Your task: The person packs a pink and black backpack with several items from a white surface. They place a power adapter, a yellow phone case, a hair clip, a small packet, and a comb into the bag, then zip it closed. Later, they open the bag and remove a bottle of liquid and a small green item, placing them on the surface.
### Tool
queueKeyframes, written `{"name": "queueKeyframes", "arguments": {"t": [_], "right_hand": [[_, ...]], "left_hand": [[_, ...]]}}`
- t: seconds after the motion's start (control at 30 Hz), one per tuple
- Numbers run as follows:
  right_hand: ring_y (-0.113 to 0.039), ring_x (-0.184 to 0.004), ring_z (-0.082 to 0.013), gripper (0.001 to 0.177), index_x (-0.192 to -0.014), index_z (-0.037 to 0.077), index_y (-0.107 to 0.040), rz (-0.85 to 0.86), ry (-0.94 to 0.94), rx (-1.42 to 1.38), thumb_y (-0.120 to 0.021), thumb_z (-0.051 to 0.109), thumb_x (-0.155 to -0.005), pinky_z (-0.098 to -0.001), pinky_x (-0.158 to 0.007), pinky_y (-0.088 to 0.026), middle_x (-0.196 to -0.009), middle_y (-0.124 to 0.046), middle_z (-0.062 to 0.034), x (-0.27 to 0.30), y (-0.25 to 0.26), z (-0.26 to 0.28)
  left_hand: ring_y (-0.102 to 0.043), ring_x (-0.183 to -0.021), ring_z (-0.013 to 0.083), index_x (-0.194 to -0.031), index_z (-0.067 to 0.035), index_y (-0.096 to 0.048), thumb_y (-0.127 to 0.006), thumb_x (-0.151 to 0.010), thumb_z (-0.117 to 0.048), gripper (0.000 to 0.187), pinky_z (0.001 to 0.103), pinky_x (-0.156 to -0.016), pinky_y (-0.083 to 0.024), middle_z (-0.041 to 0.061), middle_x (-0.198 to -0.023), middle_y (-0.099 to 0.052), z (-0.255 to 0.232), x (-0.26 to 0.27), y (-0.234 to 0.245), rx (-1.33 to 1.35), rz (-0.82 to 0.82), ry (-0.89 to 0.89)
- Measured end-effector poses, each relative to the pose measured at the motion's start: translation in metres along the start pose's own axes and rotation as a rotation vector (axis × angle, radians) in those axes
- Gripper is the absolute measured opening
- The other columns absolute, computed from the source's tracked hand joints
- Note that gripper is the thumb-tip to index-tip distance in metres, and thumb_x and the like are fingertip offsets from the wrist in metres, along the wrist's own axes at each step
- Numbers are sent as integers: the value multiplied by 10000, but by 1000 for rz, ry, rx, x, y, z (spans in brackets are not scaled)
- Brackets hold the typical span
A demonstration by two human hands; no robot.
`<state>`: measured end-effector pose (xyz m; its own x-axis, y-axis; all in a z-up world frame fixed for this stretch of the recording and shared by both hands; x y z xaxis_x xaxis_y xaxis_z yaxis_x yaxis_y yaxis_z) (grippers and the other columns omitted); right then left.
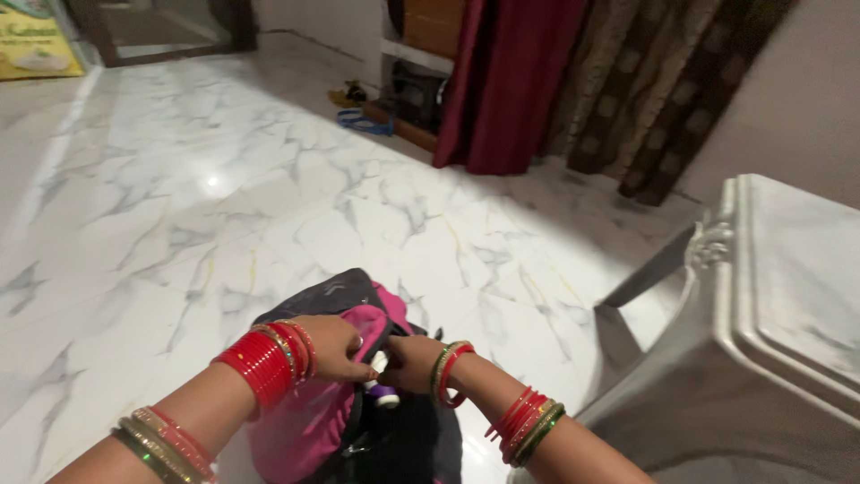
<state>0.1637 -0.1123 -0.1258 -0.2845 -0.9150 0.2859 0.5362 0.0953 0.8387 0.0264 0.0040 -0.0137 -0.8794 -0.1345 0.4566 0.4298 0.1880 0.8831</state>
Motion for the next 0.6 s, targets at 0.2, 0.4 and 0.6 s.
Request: {"name": "queueKeyframes", "arguments": {"t": [0.2,0.4,0.6], "right_hand": [[-693,-1074,-383,568,-1374,80,-513,126,-67,278,-658,389,-920,-469,-933,-547,-1143,-715,-226,90,76,58],[-691,-1113,-329,465,-1299,112,-645,-28,-102,269,-637,370,-911,-443,-984,-512,-1190,-733,-126,169,147,62],[-665,-1140,-338,528,-1377,72,-578,-326,-34,285,-655,352,-936,-431,-994,-505,-1274,-681,-145,262,219,48]], "left_hand": [[-677,-1126,260,-1102,-194,-805,-642,-832,-684,582,402,-983,-521,92,-1198,-710,-48,7,58,-4,-111,-103],[-830,-1058,275,-1349,-166,-652,-700,-883,-431,539,375,-948,-625,109,-1214,-780,-121,5,107,305,-98,-142],[-656,-1205,237,-1316,-142,-611,-673,-831,-332,524,363,-1064,-495,73,-1285,-685,-200,5,152,116,-420,-351]]}}
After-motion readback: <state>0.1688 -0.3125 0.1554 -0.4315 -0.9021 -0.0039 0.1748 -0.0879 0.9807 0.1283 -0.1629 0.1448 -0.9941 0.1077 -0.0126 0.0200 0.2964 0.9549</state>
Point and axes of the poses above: each hand's wrist, its own x-axis away from the middle knuckle, its own y-axis out of the back of the hand, z = x × y, the point moved 3 cm from there along -x, towards the middle knuckle
